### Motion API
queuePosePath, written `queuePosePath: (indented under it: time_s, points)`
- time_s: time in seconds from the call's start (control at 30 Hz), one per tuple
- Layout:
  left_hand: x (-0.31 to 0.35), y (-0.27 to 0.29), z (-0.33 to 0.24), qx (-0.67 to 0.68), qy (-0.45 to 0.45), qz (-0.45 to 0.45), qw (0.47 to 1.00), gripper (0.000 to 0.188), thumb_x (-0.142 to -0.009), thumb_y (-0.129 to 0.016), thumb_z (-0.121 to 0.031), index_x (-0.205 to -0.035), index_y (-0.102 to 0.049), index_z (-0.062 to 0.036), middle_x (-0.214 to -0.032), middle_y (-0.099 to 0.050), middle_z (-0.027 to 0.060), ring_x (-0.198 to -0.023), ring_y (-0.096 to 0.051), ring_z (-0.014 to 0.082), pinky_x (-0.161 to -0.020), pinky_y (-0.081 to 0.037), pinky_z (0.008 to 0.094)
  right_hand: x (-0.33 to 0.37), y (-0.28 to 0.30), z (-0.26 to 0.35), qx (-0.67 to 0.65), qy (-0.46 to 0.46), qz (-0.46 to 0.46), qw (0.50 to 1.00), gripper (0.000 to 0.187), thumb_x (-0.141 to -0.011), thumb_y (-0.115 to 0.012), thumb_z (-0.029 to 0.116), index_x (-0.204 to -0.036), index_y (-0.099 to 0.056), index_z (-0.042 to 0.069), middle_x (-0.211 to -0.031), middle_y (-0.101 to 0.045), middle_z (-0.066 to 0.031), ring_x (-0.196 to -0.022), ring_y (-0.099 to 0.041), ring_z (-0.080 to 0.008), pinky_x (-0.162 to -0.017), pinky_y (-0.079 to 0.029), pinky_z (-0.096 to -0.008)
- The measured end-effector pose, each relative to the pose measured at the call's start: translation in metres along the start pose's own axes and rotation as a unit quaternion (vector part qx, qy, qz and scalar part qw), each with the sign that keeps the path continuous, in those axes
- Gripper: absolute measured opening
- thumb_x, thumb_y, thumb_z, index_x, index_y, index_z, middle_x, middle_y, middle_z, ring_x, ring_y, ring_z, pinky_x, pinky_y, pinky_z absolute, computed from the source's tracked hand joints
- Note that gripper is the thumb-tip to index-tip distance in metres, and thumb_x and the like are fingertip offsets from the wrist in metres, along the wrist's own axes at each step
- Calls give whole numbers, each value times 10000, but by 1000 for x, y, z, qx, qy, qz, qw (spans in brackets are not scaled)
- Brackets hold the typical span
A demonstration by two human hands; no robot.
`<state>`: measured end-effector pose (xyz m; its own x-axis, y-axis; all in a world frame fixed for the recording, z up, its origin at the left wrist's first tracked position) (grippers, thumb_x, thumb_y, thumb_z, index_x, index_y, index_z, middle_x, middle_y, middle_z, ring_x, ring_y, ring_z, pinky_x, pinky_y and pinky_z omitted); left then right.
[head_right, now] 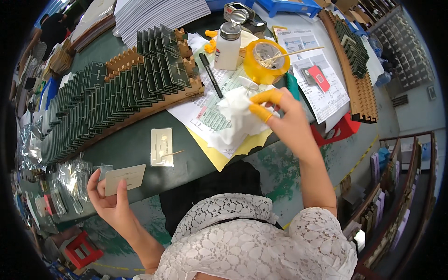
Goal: The person uses a wooden stick to apply a substance to the surface of a small rectangular card. They then wipe the card with a white cloth to remove excess material. The person repeats this process on multiple cards, handling them one at a time.
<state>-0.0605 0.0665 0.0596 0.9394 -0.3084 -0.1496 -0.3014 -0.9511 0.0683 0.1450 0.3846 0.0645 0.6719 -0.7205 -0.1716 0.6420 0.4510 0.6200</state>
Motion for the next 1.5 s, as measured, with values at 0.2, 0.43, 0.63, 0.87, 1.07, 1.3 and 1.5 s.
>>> queuePosePath:
  time_s: [0.2, 0.43, 0.63, 0.87, 1.07, 1.3, 1.5]
  points:
    - [2, 0, 1, 17, -3, 3, 1000, 540, -838, -658, 114, -1325, -474, -30, -966, -572, 10, -1002, -609, 141, -930, -463, 287, 9, 44, 40, -106, 156, -141, 972, 217, -847, -735, 22, -1059, -695, 27, -1054, -689, -45, -913, -581, -148, -811, -427, -258]
    - [4, 3, 9, 24, 20, -15, 999, 573, -807, -687, 111, -1315, -452, -9, -909, -609, 36, -921, -610, 126, -894, -481, 285, 45, -51, 48, 218, 208, 197, 933, 285, -787, -737, 50, -1065, -687, 91, -1092, -653, -75, -1046, -567, -306, -925, -449, -393]
    - [4, 10, 8, 21, 29, -31, 999, 570, -804, -680, 123, -1311, -454, -7, -925, -621, 49, -936, -612, 128, -910, -475, 289, 18, -22, 33, 140, 128, 67, 980, 256, -779, -714, 45, -1032, -676, 64, -1084, -619, -64, -1035, -543, -296, -925, -431, -411]
    - [8, 11, 7, 21, 24, -25, 999, 569, -803, -675, 127, -1311, -455, -5, -928, -628, 52, -925, -610, 122, -904, -473, 280, -16, -71, 54, 263, 331, 109, 900, 280, -795, -705, 44, -1065, -688, 119, -1231, -586, -81, -1118, -515, -307, -993, -412, -411]
    - [16, 34, 14, -7, 36, -41, 998, 536, -831, -654, 123, -1315, -468, -15, -955, -610, 33, -965, -605, 120, -916, -469, 277, -32, -29, 74, 222, 288, 164, 917, 179, -785, -751, 99, -939, -665, 75, -1131, -615, -82, -1075, -537, -290, -937, -419, -385]
    - [8, 18, 15, 11, 51, -39, 998, 559, -814, -679, 106, -1314, -457, -12, -911, -585, 21, -920, -611, 120, -877, -491, 283, -19, 3, -26, -13, -155, 243, 958, 151, -912, -679, 149, -984, -664, 17, -893, -642, -4, -836, -549, -69, -765, -451, -252]
    - [8, 11, 14, 35, 22, 5, 999, 533, -850, -630, 127, -1335, -463, -17, -1007, -605, 30, -1002, -606, 132, -936, -464, 280, 0, -1, -42, -286, -206, 200, 914, 176, -898, -684, 69, -1059, -637, 17, -1019, -670, -25, -953, -606, -102, -869, -479, -266]
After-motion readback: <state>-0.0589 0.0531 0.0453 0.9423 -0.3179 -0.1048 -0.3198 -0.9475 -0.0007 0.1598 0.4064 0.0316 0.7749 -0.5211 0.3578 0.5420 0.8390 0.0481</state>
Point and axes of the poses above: each hand's wrist, its own x-axis away from the middle knuckle, its own y-axis out of the back of the hand, z = x × y, the point moved 7 cm from there along -x, towards the middle knuckle
